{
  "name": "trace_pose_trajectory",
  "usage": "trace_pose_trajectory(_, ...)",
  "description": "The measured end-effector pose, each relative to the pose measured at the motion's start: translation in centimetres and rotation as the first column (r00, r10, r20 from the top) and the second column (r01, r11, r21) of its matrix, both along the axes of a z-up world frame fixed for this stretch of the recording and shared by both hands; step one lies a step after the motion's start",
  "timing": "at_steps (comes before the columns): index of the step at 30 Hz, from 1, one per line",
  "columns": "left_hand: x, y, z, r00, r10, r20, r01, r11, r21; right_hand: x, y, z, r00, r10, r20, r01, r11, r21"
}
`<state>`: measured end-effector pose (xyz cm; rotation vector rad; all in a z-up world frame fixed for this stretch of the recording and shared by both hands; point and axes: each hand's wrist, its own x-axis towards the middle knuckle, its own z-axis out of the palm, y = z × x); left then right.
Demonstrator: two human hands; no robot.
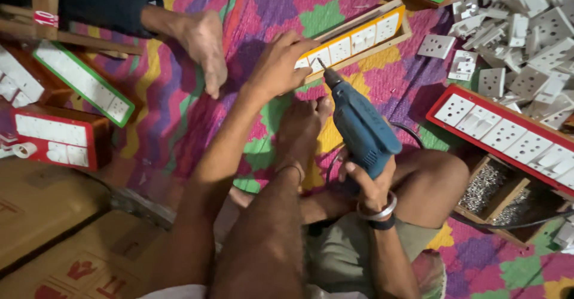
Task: The person uses a corded drill to fasten white plastic electrical sockets into a long wooden strip. They work on multiple strips of different colors, securing each socket with screws while sitting on the floor.
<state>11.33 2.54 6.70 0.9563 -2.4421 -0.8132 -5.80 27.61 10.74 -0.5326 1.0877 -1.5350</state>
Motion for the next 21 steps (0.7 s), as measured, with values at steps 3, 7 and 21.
trace_pose_trajectory(3, 1.5, 0.6, 0.3, 0.998, 0.068, 0.016, -0.069, 0.994, 0.079, 0.7, 0.2, 0.4, 0.999, 0.027, 0.025, -0.027, 0.999, 0.022)
trace_pose_trajectory(7, 1.4, 0.6, -0.6, 0.992, 0.125, 0.000, -0.125, 0.987, 0.099, 1.6, -0.2, 0.4, 0.999, 0.038, 0.025, -0.039, 0.999, 0.022)
trace_pose_trajectory(21, 1.1, 1.4, -2.4, 0.989, 0.149, -0.003, -0.149, 0.989, -0.014, 1.5, 0.1, -0.9, 0.998, 0.050, -0.030, -0.047, 0.996, 0.072)
